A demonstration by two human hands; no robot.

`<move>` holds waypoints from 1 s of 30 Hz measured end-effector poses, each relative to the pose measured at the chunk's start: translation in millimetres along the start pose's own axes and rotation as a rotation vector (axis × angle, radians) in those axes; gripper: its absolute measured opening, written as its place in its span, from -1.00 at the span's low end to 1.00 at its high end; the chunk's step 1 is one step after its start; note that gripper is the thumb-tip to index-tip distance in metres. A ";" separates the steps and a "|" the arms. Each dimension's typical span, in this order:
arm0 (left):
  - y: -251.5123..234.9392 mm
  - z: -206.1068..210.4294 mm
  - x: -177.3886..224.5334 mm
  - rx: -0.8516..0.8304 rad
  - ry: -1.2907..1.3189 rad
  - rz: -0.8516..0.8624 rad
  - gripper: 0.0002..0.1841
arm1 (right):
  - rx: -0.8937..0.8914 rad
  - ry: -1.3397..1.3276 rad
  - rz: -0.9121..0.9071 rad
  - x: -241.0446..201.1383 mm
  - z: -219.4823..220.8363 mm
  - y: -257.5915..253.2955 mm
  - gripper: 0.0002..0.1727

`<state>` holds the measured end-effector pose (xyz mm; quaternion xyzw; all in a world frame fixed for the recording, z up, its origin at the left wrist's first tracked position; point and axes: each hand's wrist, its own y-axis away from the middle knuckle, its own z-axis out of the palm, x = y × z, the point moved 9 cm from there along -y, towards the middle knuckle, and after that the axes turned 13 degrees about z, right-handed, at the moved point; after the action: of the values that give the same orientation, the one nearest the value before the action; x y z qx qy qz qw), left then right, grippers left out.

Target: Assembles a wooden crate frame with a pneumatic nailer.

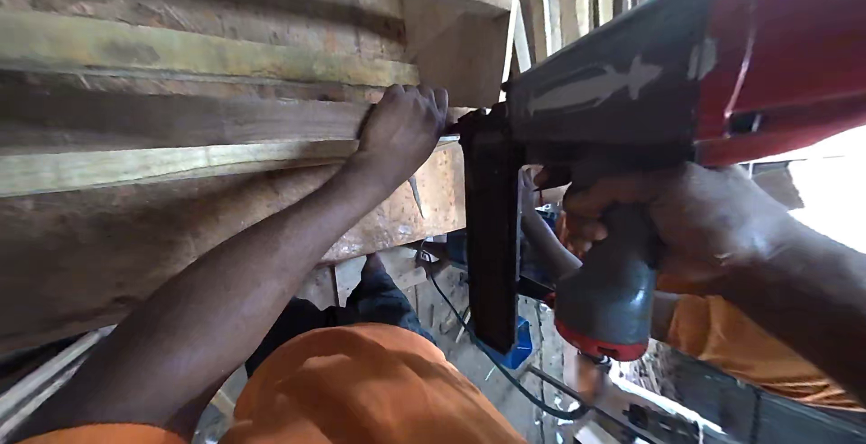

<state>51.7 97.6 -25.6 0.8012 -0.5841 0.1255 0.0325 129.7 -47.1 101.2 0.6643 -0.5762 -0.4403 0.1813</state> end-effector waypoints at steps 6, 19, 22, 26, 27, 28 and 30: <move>1.6 -0.5 3.9 -0.017 0.005 0.024 -0.54 | 0.003 -0.062 0.039 5.6 -1.5 1.5 -0.86; 1.5 -8.5 6.0 -0.061 -0.069 -0.020 -0.64 | 0.083 -0.262 -0.184 101.7 -50.3 29.4 -0.88; 1.7 -13.6 2.9 -0.117 0.078 -0.087 -0.39 | 0.073 -0.320 -0.222 143.9 -57.9 22.1 -0.90; -27.3 -3.3 -2.2 -0.319 0.379 -0.171 -0.27 | -0.035 -0.376 -0.229 191.7 -56.5 -3.6 -0.92; -40.4 3.9 -1.1 -0.347 0.466 -0.146 -0.31 | -0.061 -0.377 -0.245 198.4 -56.7 -9.2 -0.91; -53.5 9.1 1.1 -0.356 0.542 -0.120 -0.36 | -0.080 -0.379 -0.263 204.2 -58.5 -15.0 -0.91; -72.9 15.3 8.2 -0.359 0.666 -0.120 -0.39 | -0.095 -0.371 -0.279 216.1 -65.2 -27.3 -0.89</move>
<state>125.4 110.0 -31.6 0.7310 -0.5061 0.2728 0.3676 186.8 -257.0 35.1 0.6361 -0.4809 -0.6021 0.0407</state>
